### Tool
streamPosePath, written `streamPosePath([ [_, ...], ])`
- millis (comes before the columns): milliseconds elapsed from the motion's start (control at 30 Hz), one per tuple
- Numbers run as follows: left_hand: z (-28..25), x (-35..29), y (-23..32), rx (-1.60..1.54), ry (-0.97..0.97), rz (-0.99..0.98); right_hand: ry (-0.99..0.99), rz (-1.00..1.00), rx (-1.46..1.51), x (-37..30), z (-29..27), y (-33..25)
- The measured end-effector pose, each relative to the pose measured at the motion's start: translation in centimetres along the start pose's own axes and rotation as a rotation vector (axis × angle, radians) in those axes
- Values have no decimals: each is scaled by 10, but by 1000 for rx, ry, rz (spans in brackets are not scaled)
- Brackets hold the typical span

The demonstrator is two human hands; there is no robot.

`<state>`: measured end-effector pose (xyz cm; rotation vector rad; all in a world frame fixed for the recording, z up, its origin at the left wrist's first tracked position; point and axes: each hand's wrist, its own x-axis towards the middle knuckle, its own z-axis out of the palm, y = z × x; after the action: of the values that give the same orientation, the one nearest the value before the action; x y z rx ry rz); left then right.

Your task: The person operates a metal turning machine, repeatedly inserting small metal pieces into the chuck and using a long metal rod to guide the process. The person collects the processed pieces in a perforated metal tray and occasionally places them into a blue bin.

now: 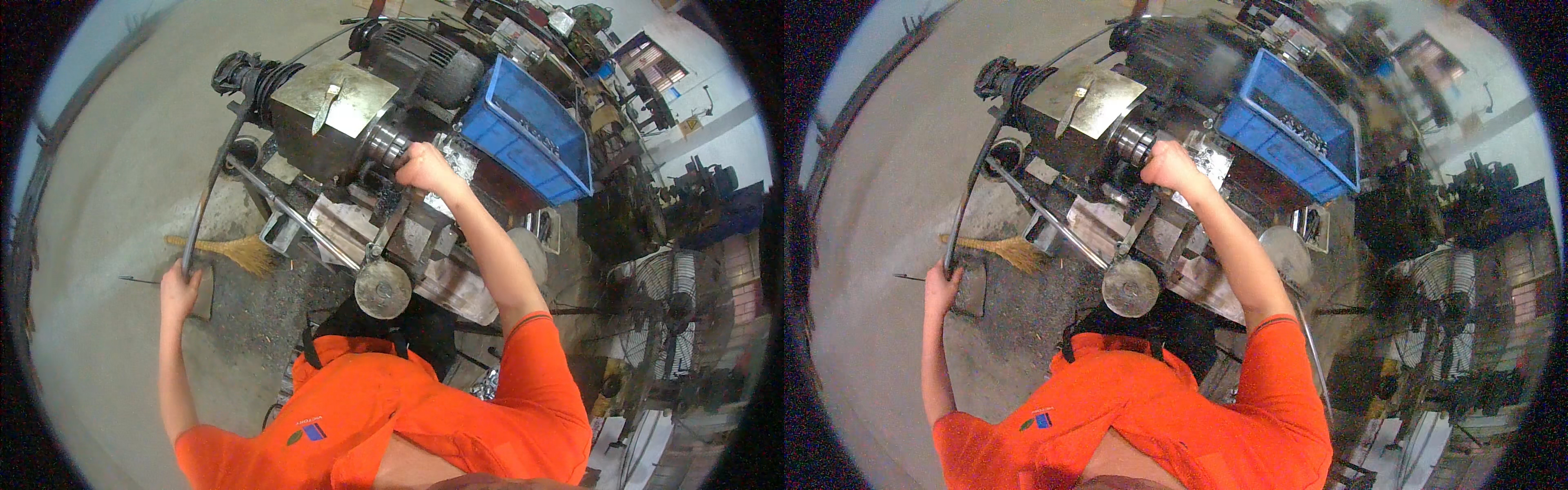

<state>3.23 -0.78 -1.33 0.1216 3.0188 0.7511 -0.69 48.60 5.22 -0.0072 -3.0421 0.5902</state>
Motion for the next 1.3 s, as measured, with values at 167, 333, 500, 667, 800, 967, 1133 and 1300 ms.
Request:
streamPosePath([
  [167, 7, 0, -15, 153, 48, -15, 7, 85, -8, 13, -4, -11],
  [333, 3, 1, 4, 287, 67, -40, 137, -143, 126, 12, 1, 6],
  [500, 3, 31, -4, 487, 18, -39, 197, -42, 149, 10, 9, 22],
  [667, -49, 149, -147, 871, 187, 183, 355, -78, 165, 11, 8, 8],
  [800, -61, 168, -174, 958, 187, 194, 272, -107, -6, 8, 4, 2],
  [967, -51, 174, -136, 874, 222, -143, 336, -239, 293, -82, -9, -71],
  [1133, -19, 156, -140, 787, 169, -389, -592, -581, 1711, -168, 51, -126],
  [1300, -22, 158, -138, 740, 242, -371, -1008, -201, 2143, -219, 79, -174],
])
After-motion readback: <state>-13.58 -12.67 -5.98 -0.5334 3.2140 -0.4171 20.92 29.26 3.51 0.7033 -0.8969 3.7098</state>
